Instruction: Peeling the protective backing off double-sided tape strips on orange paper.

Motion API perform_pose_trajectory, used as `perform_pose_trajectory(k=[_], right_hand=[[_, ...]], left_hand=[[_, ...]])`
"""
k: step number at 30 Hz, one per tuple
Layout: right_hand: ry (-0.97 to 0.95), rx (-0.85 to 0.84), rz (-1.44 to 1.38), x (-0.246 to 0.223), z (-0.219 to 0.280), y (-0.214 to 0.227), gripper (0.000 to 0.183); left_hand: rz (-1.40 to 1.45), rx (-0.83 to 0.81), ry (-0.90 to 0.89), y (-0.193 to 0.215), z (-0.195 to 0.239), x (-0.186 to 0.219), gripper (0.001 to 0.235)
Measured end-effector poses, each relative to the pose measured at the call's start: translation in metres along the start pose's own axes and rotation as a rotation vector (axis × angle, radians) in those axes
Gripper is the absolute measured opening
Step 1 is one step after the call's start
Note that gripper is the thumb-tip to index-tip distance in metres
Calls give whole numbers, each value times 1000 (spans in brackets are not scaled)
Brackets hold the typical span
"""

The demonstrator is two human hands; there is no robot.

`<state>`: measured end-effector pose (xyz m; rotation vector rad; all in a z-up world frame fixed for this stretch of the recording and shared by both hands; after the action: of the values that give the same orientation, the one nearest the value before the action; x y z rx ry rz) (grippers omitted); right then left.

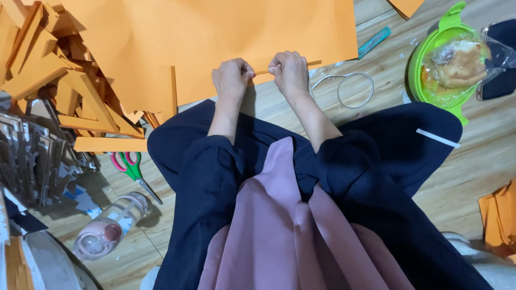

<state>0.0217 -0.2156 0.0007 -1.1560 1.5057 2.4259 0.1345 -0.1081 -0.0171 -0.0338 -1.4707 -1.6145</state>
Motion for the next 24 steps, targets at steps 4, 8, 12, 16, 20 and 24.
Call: perform_pose_trajectory(k=[4,8,12,16,20,24], right_hand=[[2,-1,18,-1,4,-4,18],[-4,18,56,1,-2,-5,21],[-14,2,53,2,-1,-7,22],[-31,-3,42,0,0,-5,24],[-70,-6,79,-2,1,-3,23],[-72,-30,103,-4,0,-2,21]], left_hand=[[-59,-47,19,-10,-5,-7,12],[-93,-99,42,-15,-11,-8,14],[-161,-132,82,-19,-14,-13,14],[-223,-211,135,-25,-15,-15,4],[-220,-141,89,-14,-15,-6,5],[-241,-160,84,-15,-17,-6,4]])
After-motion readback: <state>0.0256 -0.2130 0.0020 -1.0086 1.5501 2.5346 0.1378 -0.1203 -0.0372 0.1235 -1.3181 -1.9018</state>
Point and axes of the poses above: each hand's wrist, its own z-axis away from the middle knuckle, its own y-axis out of the back of the hand, x = y × z, the point moved 10 cm from there along -z, towards the middle knuckle, and after that the axes turned 14 degrees about -y, right-handed, at the moved point
